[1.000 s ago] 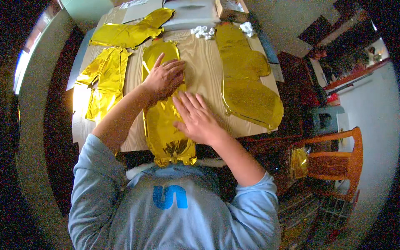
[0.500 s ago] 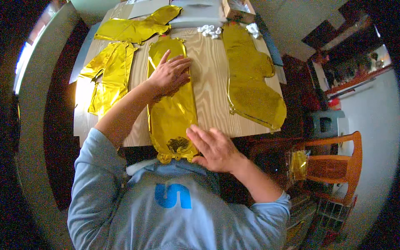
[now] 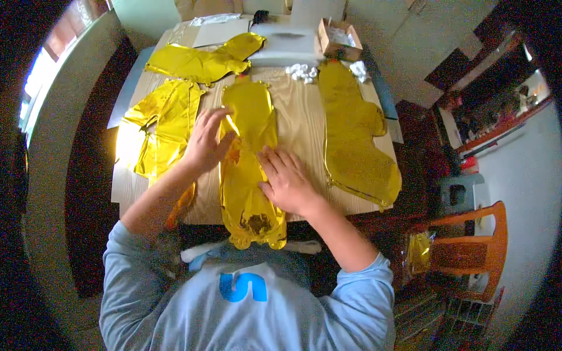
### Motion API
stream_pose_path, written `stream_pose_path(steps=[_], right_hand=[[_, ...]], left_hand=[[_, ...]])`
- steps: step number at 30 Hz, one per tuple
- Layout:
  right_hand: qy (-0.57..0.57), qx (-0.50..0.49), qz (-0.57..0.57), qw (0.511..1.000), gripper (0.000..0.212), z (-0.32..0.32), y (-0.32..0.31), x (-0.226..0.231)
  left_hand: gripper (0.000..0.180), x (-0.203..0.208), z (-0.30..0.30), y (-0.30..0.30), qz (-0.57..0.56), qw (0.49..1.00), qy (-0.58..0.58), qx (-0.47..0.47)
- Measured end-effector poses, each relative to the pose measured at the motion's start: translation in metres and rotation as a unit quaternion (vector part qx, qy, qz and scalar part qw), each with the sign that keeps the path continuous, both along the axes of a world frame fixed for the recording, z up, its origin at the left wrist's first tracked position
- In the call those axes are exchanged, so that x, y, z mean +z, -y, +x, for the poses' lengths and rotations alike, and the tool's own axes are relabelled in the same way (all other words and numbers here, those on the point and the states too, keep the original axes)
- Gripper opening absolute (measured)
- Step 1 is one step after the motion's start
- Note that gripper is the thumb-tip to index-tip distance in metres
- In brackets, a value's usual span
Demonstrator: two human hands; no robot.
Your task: Folding gold foil sheets into smaller squares on a wooden board.
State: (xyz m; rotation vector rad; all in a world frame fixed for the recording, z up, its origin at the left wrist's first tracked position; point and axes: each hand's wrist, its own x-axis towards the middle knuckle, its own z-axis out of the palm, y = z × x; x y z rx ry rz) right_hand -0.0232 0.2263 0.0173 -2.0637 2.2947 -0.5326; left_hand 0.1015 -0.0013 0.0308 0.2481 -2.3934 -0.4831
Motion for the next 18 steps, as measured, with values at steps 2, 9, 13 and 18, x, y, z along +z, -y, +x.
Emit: stream_pose_path(steps=[2,9,13,18], right_hand=[[0.008,0.009,-0.013,1.000,0.068,0.001,-0.001,0.002],[0.092,0.007,-0.006,0.996,0.067,-0.009,0.005,0.014],[0.080,-0.004,-0.014,0.997,0.055,-0.012,0.013,0.015],[0.149,-0.022,-0.035,0.988,0.035,-0.034,0.037,0.026]], left_hand=[[0.041,-0.011,0.021,-0.010,-0.025,0.998,0.050,-0.016],[0.046,-0.019,0.032,-0.025,-0.050,0.991,0.089,-0.082],[0.060,-0.020,0.035,-0.017,-0.072,0.987,0.113,-0.084],[0.067,-0.025,0.034,-0.008,-0.079,0.985,0.123,-0.094]])
